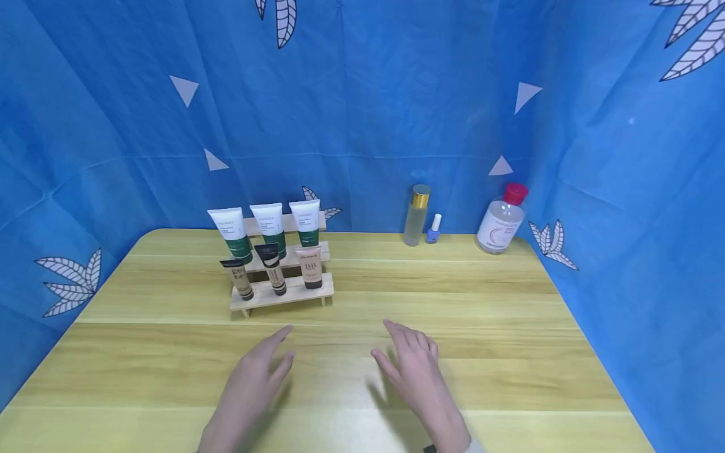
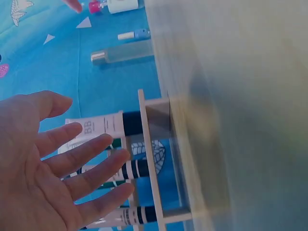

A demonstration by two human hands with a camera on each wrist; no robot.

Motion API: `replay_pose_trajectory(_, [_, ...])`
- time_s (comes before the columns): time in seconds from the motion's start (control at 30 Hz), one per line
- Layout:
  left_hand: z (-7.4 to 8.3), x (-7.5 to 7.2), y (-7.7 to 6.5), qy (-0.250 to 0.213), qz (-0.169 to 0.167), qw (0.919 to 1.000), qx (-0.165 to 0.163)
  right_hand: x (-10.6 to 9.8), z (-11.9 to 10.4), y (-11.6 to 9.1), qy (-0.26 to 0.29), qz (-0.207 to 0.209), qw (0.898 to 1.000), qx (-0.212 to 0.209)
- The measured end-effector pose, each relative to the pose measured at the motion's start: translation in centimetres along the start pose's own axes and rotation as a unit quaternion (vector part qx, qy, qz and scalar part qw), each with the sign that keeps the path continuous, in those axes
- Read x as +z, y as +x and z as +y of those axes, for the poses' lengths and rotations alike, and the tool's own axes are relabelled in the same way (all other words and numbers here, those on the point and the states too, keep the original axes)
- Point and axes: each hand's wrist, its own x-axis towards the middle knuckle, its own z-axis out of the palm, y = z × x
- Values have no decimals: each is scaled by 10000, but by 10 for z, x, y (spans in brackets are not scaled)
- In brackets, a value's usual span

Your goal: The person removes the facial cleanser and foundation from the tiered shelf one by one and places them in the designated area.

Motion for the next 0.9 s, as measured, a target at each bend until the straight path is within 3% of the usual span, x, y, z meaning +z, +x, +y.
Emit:
replay_pose_trajectory(0.33, [-20,-24,20,-73,-348,9954,-893,13,0,12,602,-255,9979,40])
replay_pose_trajectory(0.63, [-61,-41,41,-301,-236,9828,-1807,16,2,35,1418,-803,9856,446])
replay_pose_trajectory(0.9, [-88,-54,55,-485,-434,9708,-2310,22,5,56,1971,-972,9753,235])
